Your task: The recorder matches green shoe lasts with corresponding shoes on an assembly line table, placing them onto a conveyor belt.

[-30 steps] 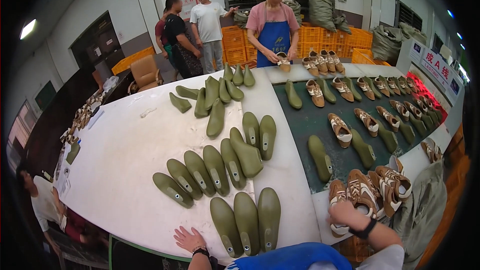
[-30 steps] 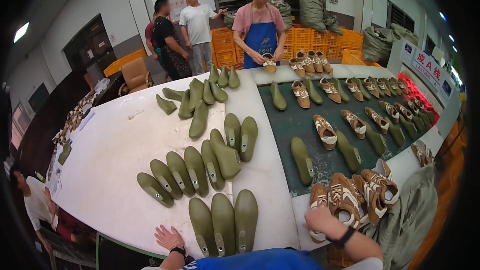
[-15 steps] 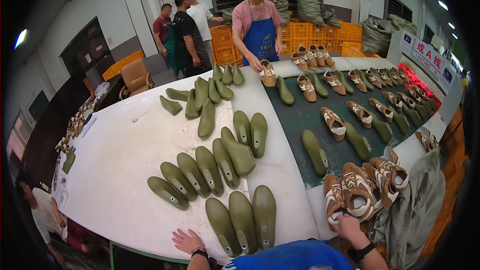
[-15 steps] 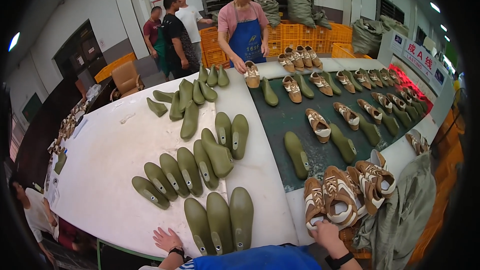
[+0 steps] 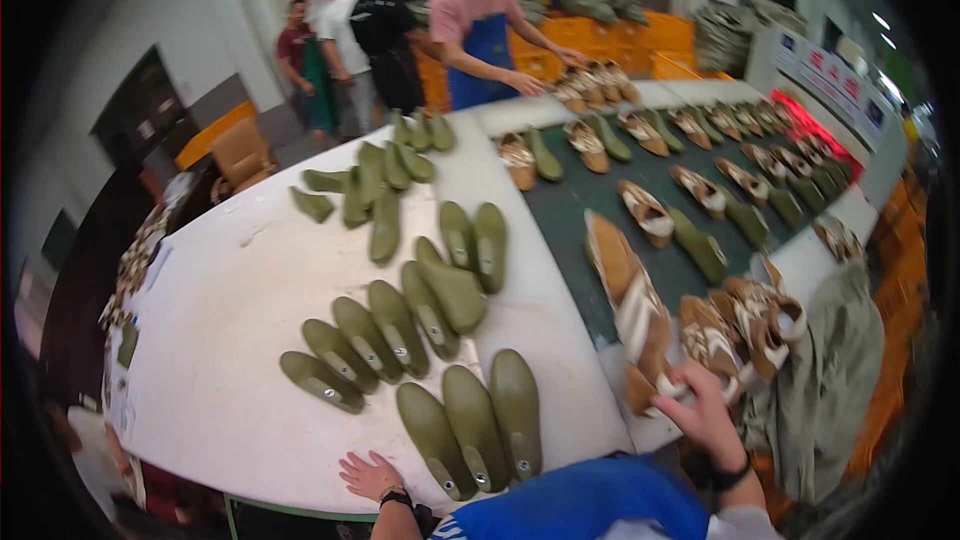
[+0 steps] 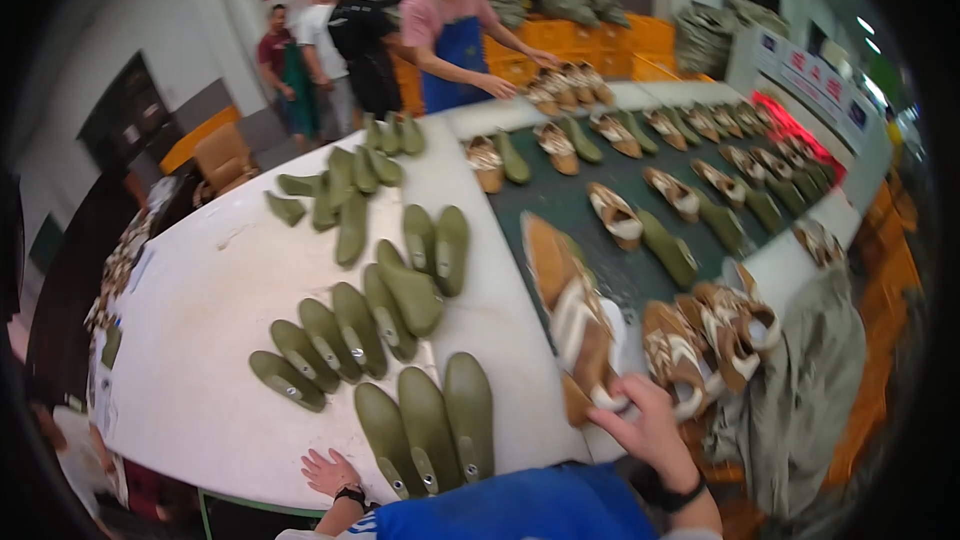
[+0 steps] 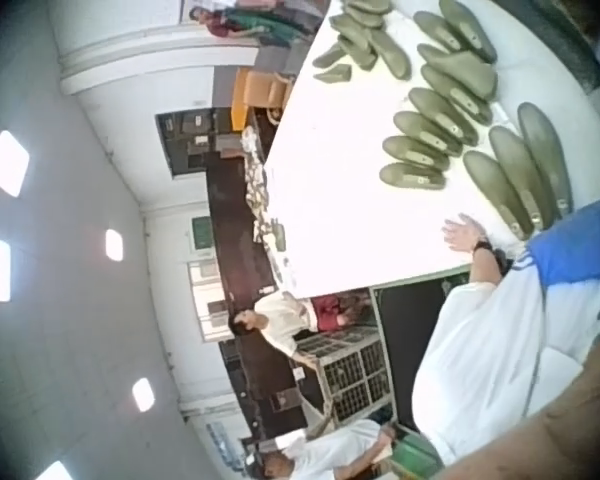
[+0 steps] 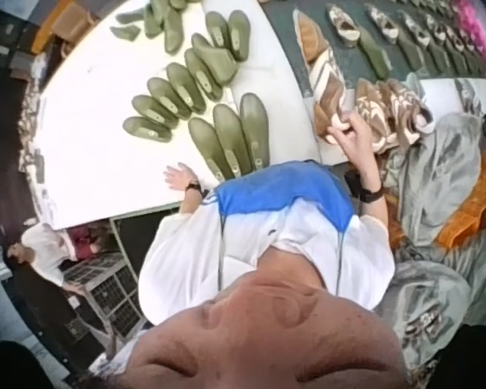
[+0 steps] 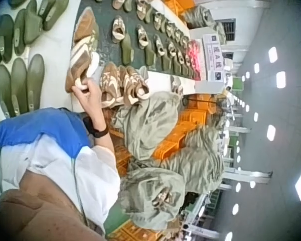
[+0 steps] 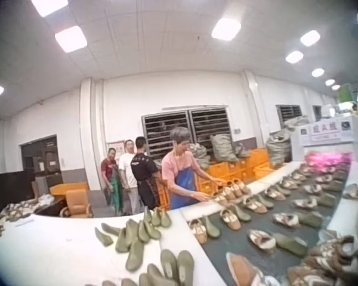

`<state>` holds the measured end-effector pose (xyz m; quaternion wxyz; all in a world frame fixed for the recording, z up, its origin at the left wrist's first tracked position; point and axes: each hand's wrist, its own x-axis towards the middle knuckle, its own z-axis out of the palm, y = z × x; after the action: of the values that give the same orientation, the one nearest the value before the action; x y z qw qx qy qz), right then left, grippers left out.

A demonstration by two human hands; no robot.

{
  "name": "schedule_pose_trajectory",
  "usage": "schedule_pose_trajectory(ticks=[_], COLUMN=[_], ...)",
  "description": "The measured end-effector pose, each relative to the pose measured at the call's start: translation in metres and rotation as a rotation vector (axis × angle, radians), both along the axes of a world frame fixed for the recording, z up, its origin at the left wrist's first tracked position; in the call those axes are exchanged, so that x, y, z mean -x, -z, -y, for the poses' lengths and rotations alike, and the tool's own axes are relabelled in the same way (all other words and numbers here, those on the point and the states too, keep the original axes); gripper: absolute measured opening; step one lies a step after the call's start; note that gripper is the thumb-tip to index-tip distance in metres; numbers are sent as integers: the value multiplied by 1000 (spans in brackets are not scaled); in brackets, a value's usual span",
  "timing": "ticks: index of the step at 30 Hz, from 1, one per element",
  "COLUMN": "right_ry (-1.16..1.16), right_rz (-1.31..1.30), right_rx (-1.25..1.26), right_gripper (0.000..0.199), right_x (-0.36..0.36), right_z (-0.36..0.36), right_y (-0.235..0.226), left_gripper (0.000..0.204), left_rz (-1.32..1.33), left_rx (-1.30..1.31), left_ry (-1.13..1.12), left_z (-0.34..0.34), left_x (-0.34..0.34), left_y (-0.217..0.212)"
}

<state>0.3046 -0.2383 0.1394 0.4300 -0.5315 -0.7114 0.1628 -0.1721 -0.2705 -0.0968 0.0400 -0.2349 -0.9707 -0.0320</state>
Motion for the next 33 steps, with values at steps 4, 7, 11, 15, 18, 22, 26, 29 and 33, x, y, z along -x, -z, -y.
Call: schedule_pose_trajectory(ticks=[4, 7, 11, 15, 18, 22, 26, 29, 33], right_ry=[-100, -143, -191, -150, -98, -156, -172, -71, 41], right_rz=[-828, -1370, -1638, -997, -318, -67, 397, 443, 554], right_rx=[326, 322, 399, 594, 633, 706, 359, 398, 452], right_gripper=[23, 37, 49, 33, 35, 39, 36, 34, 30], right_x=[14, 18, 16, 12, 25, 25, 19, 19, 23], right_z=[-36, -52, -54, -56, -57, -95, -170, -235, -288], right_y=[19, 16, 19, 32, 9, -15, 2, 43, 96], left_gripper=[54, 54, 53, 55, 54, 54, 53, 53, 53], left_rz=[-74, -77, -109, -65, -50, -43, -56, -77, -66], left_rx=[17, 93, 136, 95, 51, 30, 56, 70, 98], left_ry=[8, -46, -92, -93, -61, -35, -21, -19, -41], left_z=[10, -2, 1, 10, 14, 13, 7, 3, 3], left_x=[9, 4, 11, 14, 9, 9, 7, 7, 8], left_y=[5, 0, 6, 7, 1, 3, 0, 0, 1])
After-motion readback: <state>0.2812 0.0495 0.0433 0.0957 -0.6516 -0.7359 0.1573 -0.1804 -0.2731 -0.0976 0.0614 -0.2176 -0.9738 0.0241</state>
